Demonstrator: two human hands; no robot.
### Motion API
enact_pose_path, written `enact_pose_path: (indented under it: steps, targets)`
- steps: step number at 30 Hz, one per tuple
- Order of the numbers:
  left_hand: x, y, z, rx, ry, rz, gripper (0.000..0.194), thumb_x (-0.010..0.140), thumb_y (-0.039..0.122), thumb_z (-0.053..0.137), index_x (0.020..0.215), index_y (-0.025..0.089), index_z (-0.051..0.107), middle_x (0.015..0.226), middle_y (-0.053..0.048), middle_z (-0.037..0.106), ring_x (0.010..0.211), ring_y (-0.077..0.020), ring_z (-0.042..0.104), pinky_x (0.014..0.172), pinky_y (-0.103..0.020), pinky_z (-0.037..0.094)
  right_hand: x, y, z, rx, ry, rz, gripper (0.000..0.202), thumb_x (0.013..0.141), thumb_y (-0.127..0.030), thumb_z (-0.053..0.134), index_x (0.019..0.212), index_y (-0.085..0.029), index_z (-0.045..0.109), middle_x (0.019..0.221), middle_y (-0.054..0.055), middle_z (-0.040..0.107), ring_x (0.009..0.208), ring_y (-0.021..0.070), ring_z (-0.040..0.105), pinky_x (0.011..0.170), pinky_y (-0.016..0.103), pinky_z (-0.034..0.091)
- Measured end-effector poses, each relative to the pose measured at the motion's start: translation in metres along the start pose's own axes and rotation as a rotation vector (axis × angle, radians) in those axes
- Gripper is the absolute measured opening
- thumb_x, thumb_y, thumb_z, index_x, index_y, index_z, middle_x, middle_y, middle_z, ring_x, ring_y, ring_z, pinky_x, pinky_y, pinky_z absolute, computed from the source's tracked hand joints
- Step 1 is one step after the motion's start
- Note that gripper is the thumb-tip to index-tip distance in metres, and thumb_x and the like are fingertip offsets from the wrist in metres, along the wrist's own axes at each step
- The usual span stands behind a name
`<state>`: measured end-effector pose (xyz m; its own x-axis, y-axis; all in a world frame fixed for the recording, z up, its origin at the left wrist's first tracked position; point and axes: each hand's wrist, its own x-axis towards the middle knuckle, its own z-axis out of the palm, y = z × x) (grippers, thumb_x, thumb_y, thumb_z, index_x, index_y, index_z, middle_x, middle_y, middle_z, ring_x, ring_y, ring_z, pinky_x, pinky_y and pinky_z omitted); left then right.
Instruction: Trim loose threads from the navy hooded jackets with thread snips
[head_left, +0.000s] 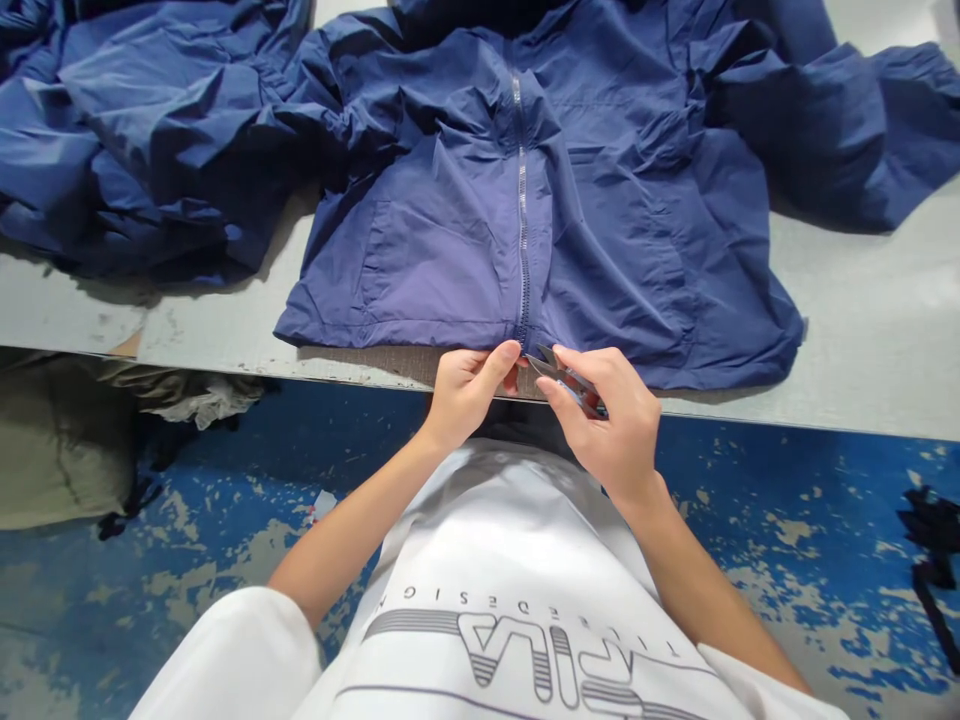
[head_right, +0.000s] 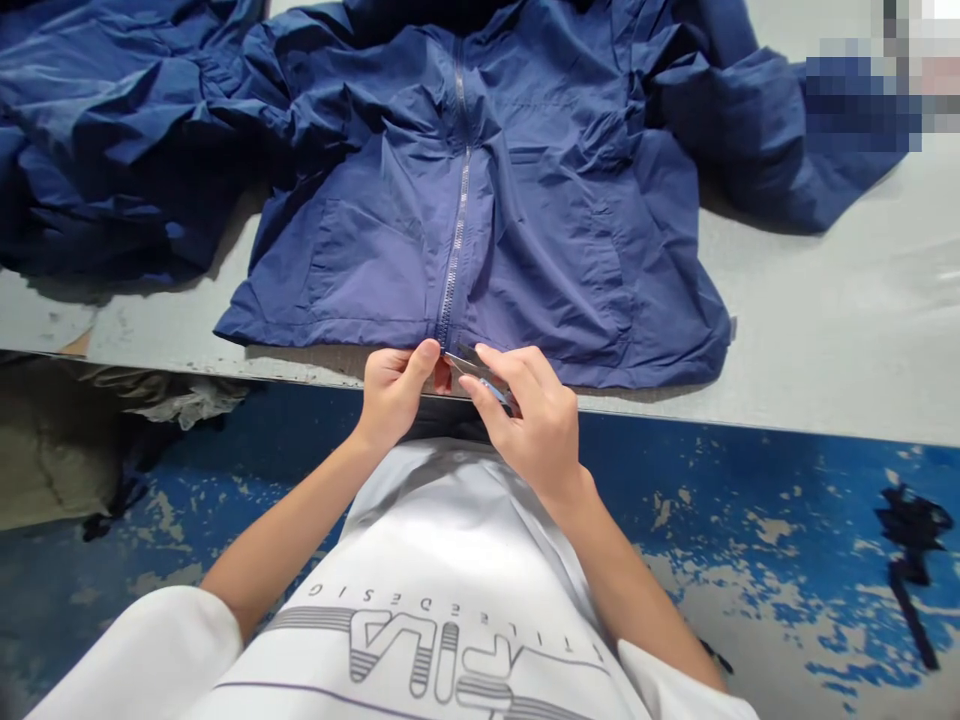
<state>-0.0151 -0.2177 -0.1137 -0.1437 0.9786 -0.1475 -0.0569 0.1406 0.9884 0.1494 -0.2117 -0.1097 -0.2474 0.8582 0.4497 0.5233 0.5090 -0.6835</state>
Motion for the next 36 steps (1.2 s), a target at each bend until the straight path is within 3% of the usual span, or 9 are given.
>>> enact_pose_path:
  steps: [10, 16, 28, 36]
  targets:
    - [0.001, -0.003, -0.002, -0.020, -0.030, -0.039, 0.052, 0.083, 0.060, 0.062, 0.058, 0.015, 0.069, 0.051, 0.000, 0.059, 0.049, -0.0100, 0.052, 0.054, -0.023, 0.044, -0.003, -0.005, 0.009, -0.086, 0.069, -0.018, 0.025, 0.091, -0.025, 0.064, 0.116, -0.022, 0.064, 0.095, 0.007, 0.072, 0.082, 0.0187, 0.067, 0.075, 0.031, 0.055]
    - [0.001, -0.007, -0.002, -0.030, -0.012, -0.019, 0.048, 0.083, 0.057, 0.064, 0.063, 0.014, 0.072, 0.050, 0.001, 0.057, 0.049, -0.0095, 0.051, 0.053, -0.023, 0.043, -0.005, -0.010, 0.014, -0.132, 0.153, -0.029, 0.026, 0.090, -0.021, 0.066, 0.116, -0.022, 0.066, 0.089, 0.006, 0.071, 0.078, 0.0167, 0.067, 0.070, 0.028, 0.055]
    - [0.001, -0.004, -0.001, 0.001, 0.001, -0.026, 0.049, 0.082, 0.059, 0.064, 0.064, 0.014, 0.073, 0.050, 0.000, 0.058, 0.049, -0.0098, 0.051, 0.053, -0.023, 0.044, -0.009, -0.007, 0.020, -0.116, 0.188, -0.005, 0.024, 0.091, -0.022, 0.064, 0.114, -0.024, 0.069, 0.087, 0.005, 0.070, 0.075, 0.0165, 0.067, 0.066, 0.028, 0.056]
    - [0.001, -0.003, -0.002, -0.002, -0.016, -0.053, 0.046, 0.082, 0.057, 0.064, 0.068, 0.014, 0.073, 0.051, 0.001, 0.058, 0.050, -0.0102, 0.053, 0.055, -0.023, 0.046, -0.009, -0.008, 0.008, -0.069, 0.347, 0.097, 0.025, 0.088, -0.022, 0.069, 0.112, -0.023, 0.070, 0.089, 0.005, 0.071, 0.074, 0.0159, 0.067, 0.066, 0.029, 0.055]
